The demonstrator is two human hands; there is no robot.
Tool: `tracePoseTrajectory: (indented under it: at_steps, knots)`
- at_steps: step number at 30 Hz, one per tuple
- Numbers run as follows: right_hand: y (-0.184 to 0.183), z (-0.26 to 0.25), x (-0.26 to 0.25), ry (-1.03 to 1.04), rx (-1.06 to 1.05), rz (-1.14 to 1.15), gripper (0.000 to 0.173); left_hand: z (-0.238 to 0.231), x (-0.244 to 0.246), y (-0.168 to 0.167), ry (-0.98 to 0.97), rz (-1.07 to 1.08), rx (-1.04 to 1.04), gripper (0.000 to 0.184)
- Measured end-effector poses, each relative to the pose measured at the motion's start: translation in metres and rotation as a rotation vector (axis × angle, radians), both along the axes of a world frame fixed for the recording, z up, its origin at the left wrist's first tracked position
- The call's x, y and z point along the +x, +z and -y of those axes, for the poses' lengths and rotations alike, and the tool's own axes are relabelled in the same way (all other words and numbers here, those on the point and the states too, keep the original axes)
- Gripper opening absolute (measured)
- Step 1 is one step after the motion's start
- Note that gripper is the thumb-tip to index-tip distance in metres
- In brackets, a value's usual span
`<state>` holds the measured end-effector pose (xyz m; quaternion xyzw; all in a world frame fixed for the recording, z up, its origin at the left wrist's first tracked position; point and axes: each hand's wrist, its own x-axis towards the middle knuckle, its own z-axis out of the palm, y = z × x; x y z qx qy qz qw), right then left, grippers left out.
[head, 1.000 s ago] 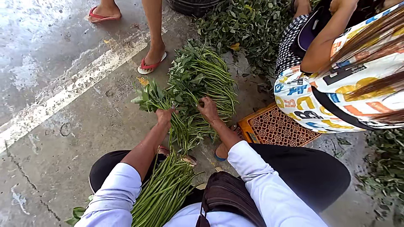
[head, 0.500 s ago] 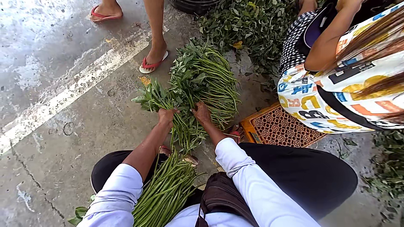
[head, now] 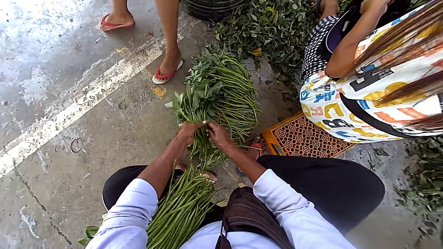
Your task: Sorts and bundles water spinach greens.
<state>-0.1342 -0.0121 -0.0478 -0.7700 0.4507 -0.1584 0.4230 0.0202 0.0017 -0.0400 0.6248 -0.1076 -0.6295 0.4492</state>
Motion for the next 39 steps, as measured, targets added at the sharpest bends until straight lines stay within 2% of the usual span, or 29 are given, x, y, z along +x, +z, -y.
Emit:
tracePoseTrajectory:
  at_steps: [3, 7, 9, 12, 13, 15, 18, 21, 23, 26, 28, 31, 35, 37, 39]
  knots:
    - [0.004, -0.004, -0.007, -0.010, 0.000, 0.038, 0.022, 0.001, -0.005, 0.006, 0.029, -0.030, -0.014, 0.051]
    - [0.016, 0.007, -0.013, -0.107, 0.047, 0.182, 0.034, 0.011, -0.004, 0.025, 0.171, -0.056, -0.171, 0.044]
    - [0.033, 0.005, -0.009, -0.065, -0.013, 0.222, 0.052, 0.016, -0.002, 0.044, 0.296, -0.025, -0.273, 0.047]
    - [0.047, -0.005, 0.012, 0.015, -0.198, 0.167, 0.098, 0.022, -0.007, 0.077, 0.438, 0.040, -0.404, 0.049]
    - [0.048, -0.007, 0.023, -0.010, -0.273, 0.145, 0.108, 0.023, -0.011, 0.089, 0.465, 0.034, -0.435, 0.050]
    - [0.055, -0.001, 0.039, -0.088, -0.356, 0.109, 0.113, 0.026, -0.020, 0.113, 0.509, -0.022, -0.473, 0.046]
    - [0.078, 0.033, 0.040, -0.161, -0.546, 0.062, 0.101, 0.023, -0.024, 0.146, 0.478, -0.156, -0.531, 0.034]
    - [0.107, 0.048, 0.025, -0.131, -0.756, 0.015, 0.093, 0.012, -0.027, 0.173, 0.443, -0.236, -0.572, 0.024]
    - [0.114, 0.040, 0.017, -0.131, -0.866, 0.097, 0.082, 0.006, -0.036, 0.185, 0.447, -0.269, -0.627, 0.018]
    - [0.111, 0.023, 0.007, -0.105, -1.020, 0.365, 0.056, 0.000, -0.049, 0.196, 0.476, -0.287, -0.711, 0.016]
    - [0.112, 0.014, -0.003, -0.072, -1.027, 0.466, 0.043, -0.007, -0.057, 0.202, 0.476, -0.286, -0.749, 0.018]
    - [0.122, 0.001, -0.018, -0.078, -1.007, 0.493, 0.026, -0.020, -0.074, 0.201, 0.452, -0.218, -0.813, 0.019]
    - [0.138, -0.015, -0.032, -0.115, -0.998, 0.442, 0.021, -0.034, -0.092, 0.196, 0.428, -0.001, -0.972, 0.023]
    - [0.138, -0.022, -0.037, -0.111, -0.943, 0.453, 0.017, -0.041, -0.099, 0.198, 0.437, 0.025, -1.021, 0.022]
    - [0.140, -0.029, -0.041, -0.108, -0.886, 0.530, 0.020, -0.048, -0.103, 0.199, 0.430, 0.021, -1.045, 0.021]
